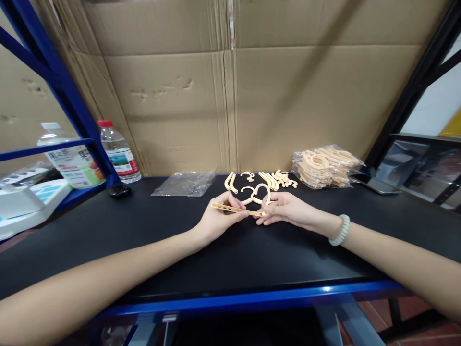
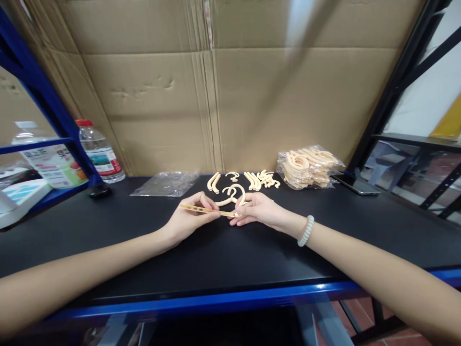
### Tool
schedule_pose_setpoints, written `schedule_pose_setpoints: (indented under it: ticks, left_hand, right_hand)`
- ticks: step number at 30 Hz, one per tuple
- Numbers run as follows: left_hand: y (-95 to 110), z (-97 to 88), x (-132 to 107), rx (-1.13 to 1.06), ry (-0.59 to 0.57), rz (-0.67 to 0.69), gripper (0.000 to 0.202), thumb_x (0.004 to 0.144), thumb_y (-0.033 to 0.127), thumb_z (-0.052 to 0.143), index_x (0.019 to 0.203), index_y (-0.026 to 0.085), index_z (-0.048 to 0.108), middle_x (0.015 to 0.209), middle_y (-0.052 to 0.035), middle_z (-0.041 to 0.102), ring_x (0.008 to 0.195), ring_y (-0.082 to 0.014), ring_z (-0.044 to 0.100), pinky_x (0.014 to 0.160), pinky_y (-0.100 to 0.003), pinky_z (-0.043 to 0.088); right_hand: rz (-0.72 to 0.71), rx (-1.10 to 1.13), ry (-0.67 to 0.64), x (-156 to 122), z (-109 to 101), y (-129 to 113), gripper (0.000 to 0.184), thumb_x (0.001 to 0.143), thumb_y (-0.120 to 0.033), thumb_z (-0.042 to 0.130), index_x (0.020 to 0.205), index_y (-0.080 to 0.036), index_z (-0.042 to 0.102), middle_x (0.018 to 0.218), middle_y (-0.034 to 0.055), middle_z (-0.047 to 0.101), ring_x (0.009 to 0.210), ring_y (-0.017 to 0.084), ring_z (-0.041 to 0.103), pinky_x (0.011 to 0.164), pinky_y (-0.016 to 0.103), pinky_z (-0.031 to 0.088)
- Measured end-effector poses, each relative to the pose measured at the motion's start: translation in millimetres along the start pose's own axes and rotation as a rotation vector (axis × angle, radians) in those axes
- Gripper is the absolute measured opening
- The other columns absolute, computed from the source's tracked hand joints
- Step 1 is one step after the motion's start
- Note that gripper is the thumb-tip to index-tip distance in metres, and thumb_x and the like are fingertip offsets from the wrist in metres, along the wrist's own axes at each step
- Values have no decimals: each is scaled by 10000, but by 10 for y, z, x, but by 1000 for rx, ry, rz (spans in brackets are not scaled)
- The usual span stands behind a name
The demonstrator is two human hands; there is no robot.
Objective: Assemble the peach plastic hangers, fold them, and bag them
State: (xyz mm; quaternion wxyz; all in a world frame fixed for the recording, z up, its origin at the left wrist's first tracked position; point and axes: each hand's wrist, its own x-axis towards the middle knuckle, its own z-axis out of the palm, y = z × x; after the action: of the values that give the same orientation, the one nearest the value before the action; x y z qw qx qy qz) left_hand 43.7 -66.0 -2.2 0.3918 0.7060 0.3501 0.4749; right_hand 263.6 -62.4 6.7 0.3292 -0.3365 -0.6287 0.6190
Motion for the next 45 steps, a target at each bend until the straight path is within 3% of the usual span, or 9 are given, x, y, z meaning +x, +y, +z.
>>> schedule_pose_setpoints:
  ticks: [7, 25, 33, 39, 45]
  left_hand:
    - [27, 5, -3, 43, 7, 2, 259, 676, 232, 728, 627, 157, 485, 733, -11, 611, 668, -125, 574, 624, -257, 437]
    - [56, 24, -20, 4, -7, 7, 279, 664, 261, 744, 627, 161, 486, 702, 4, 611, 656, -128, 597, 620, -262, 462]
    - [63, 43, -43, -64, 9, -66, 278, 667, 241, 752, 670, 161, 485, 745, -19, 656, 722, -158, 637, 674, -290, 478]
    - [88, 68, -69, -108, 20, -84, 300, 678, 291, 760, 702, 167, 487, 665, 10, 621, 638, -155, 637, 635, -301, 501]
    - [125, 96, -59, -152, 108, -114, 278, 697, 315, 744, 729, 154, 519, 691, 24, 574, 676, -137, 616, 685, -304, 532]
  right_hand:
    - [-82, -77, 154, 34, 83, 87, 371, 723, -420, 736, 821, -156, 494, 774, 73, 700, 767, 231, 713, 719, 331, 592]
    - [-233, -209, 261, -11, 164, 85, 312, 750, -422, 683, 789, -168, 506, 633, 36, 658, 642, 218, 707, 602, 305, 597]
    - [-276, -210, 270, -39, 182, 63, 290, 762, -400, 681, 790, -163, 517, 639, 42, 658, 635, 215, 705, 580, 287, 585]
    - [-277, -240, 270, -61, 218, 45, 291, 764, -412, 677, 766, -171, 514, 629, 32, 646, 618, 207, 700, 566, 290, 578]
    - [-258, -116, 234, -11, 206, 42, 330, 723, -418, 726, 766, -167, 516, 725, 46, 660, 652, 190, 692, 587, 296, 574]
